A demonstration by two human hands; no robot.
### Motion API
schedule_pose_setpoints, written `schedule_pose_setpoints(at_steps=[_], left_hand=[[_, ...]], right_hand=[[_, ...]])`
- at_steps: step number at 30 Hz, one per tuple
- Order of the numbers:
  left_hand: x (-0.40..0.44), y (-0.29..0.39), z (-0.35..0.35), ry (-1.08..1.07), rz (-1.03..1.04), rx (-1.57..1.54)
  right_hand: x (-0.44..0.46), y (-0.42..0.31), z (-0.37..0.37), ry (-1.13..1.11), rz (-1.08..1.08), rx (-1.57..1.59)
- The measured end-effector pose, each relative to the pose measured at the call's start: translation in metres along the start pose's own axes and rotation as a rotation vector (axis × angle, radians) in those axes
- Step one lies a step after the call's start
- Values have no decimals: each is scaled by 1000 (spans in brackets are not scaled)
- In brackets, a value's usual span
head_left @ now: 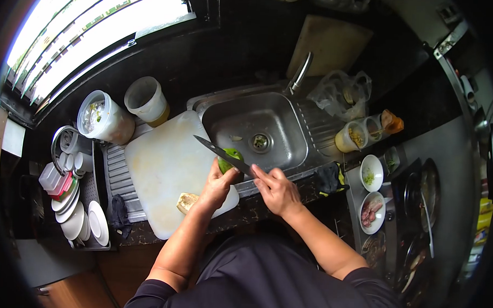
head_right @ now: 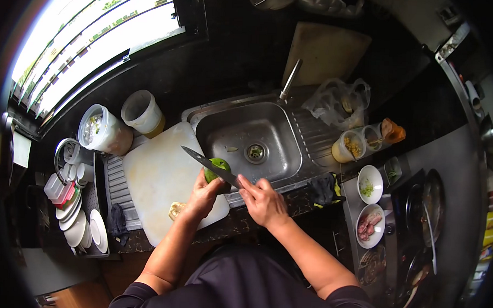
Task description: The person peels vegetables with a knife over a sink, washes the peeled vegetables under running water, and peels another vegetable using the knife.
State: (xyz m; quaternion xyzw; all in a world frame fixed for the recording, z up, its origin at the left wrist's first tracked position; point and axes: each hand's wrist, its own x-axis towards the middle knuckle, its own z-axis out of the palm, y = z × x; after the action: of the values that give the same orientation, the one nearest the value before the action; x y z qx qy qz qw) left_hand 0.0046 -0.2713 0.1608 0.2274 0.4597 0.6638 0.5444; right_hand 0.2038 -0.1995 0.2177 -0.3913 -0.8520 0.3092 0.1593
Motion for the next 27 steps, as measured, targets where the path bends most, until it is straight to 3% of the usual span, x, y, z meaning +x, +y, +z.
schedule_pose_setpoints(at_steps=[3,5,8,13,17,22,25,27], left_hand=[[-5,-3,0,-3,-80,36],[-21,-4,25,-53,-40,83],[-20,7,27,-42,14,70],[-4,5,-2,32,57,-25],[-3,11,6,82,23,-9],[3,-24,1,50,158,262],[-12,-12,27,74,342,494],[-12,-10,27,58,378,499]], right_hand=[[38,16,28,11,36,9],[72,52,44,-45,287,4],[66,86,44,43,114,186],[-4,5,-9,5,-65,164],[-15,-10,-8,-19,-6,76],[28,-5,20,28,41,40],[68,67,60,48,151,183],[60,71,49,53,144,272]])
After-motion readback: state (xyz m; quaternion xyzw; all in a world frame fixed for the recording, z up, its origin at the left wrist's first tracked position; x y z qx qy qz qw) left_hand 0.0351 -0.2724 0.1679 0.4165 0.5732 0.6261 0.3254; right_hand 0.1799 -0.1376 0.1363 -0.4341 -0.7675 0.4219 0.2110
